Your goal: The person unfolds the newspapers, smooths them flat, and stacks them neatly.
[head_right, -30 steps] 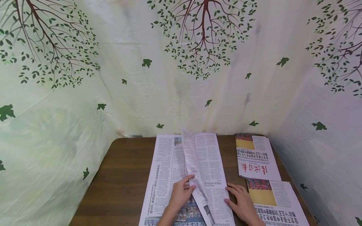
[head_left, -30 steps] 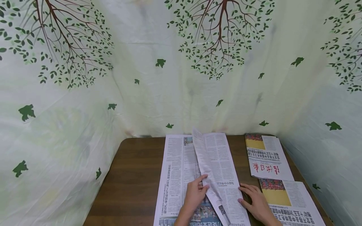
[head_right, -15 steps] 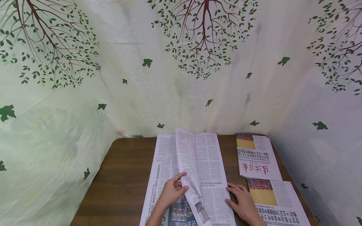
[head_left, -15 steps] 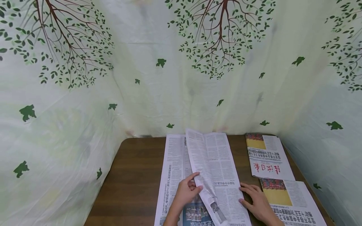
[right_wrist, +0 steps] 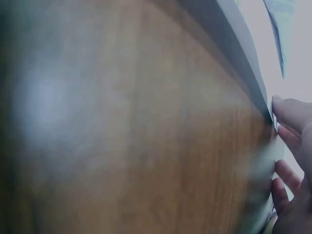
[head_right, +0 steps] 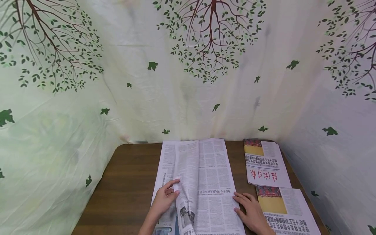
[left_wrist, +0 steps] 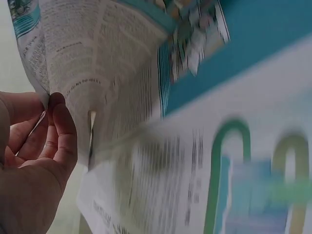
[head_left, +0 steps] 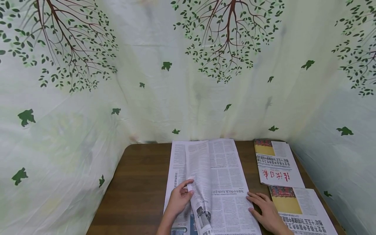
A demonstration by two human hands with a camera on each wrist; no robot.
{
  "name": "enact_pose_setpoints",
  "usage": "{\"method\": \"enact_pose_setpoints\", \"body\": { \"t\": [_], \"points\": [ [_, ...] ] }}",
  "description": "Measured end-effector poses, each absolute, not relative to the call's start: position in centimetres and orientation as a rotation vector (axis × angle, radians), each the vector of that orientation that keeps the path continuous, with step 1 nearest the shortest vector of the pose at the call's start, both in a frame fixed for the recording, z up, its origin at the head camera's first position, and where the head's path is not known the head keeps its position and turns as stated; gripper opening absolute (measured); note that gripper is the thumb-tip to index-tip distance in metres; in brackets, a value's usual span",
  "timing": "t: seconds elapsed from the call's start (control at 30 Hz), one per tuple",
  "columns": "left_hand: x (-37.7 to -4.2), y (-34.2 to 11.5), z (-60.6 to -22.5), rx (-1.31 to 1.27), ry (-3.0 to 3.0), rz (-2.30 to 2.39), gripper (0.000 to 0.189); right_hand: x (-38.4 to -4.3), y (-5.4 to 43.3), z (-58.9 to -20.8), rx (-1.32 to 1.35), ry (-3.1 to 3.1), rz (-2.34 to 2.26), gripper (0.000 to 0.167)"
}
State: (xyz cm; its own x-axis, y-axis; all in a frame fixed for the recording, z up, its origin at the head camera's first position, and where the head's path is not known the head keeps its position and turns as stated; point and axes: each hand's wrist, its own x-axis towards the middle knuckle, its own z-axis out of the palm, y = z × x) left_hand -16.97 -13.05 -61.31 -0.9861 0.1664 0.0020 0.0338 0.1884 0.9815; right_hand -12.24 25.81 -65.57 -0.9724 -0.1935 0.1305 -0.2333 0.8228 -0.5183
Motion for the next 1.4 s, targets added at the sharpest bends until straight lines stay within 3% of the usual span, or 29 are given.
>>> {"method": "enact_pose_setpoints", "body": {
  "t": [0.27,0.57,1.4],
  "points": [
    [-16.8,-16.2,-61.2,0.132,2.167,2.010,0.054,-12.3,25.6,-65.6,0.374,-2.914,0.856,0.045],
    [-17.0,-20.7,-59.9,0.318,2.202,1.813,0.073,-12.6,25.5,-65.7,0.359,-2.946,0.813,0.048],
    [-15.2,-28.1,-60.4,0.371,2.413,1.590,0.087,-13.0,26.3,-65.3,0.348,-2.993,0.805,0.051]
  ]
}}
